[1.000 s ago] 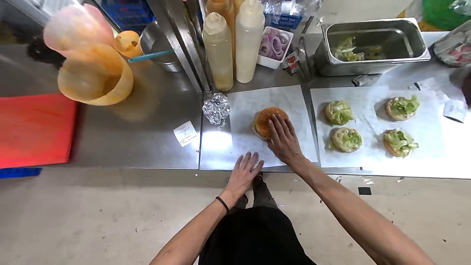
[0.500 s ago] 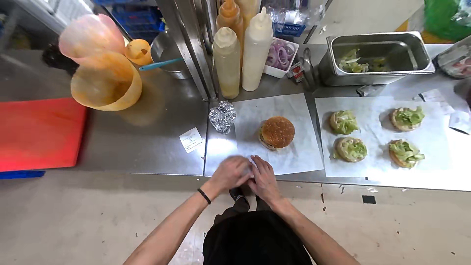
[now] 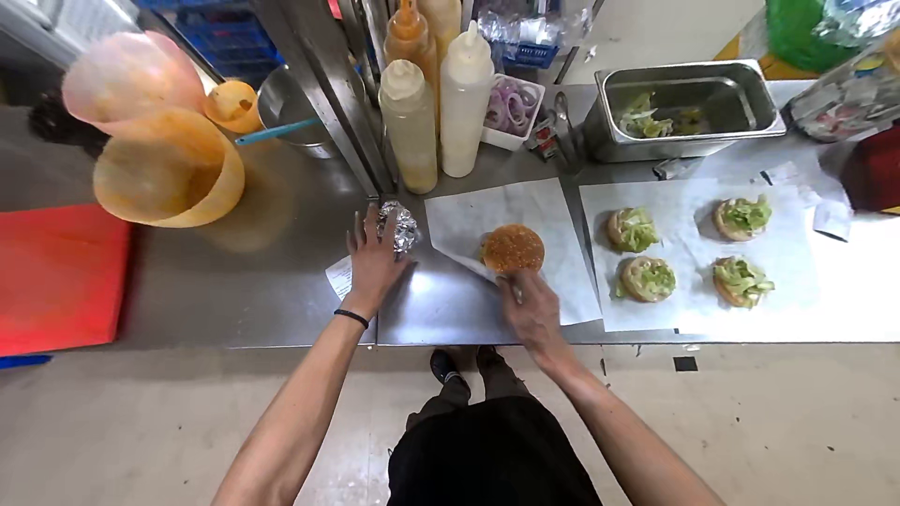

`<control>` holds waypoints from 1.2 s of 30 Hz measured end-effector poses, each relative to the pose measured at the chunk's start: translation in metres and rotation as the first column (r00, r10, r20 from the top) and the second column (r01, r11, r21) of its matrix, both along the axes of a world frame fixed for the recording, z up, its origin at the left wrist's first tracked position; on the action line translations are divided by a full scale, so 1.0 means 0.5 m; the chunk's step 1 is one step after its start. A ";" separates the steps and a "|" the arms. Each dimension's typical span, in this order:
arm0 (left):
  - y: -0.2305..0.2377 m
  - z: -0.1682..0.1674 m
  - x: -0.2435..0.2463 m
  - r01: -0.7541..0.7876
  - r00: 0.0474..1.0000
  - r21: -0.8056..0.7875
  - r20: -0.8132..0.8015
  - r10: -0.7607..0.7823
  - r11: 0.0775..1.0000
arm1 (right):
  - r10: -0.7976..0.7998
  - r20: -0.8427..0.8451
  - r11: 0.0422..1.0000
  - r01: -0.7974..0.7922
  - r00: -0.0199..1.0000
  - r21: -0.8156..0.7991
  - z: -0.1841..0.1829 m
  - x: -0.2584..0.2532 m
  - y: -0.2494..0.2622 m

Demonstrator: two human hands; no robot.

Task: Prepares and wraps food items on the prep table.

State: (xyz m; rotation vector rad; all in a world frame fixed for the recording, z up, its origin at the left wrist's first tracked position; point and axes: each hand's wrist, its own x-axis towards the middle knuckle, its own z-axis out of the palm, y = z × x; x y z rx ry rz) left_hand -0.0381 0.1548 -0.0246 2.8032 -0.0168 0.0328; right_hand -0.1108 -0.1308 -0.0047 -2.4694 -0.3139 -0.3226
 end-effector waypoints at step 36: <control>-0.386 -0.040 -0.109 0.381 0.912 0.073 0.135 -0.388 0.922 | -0.132 -0.737 0.985 0.170 0.663 -0.024 -0.068 0.447 -0.224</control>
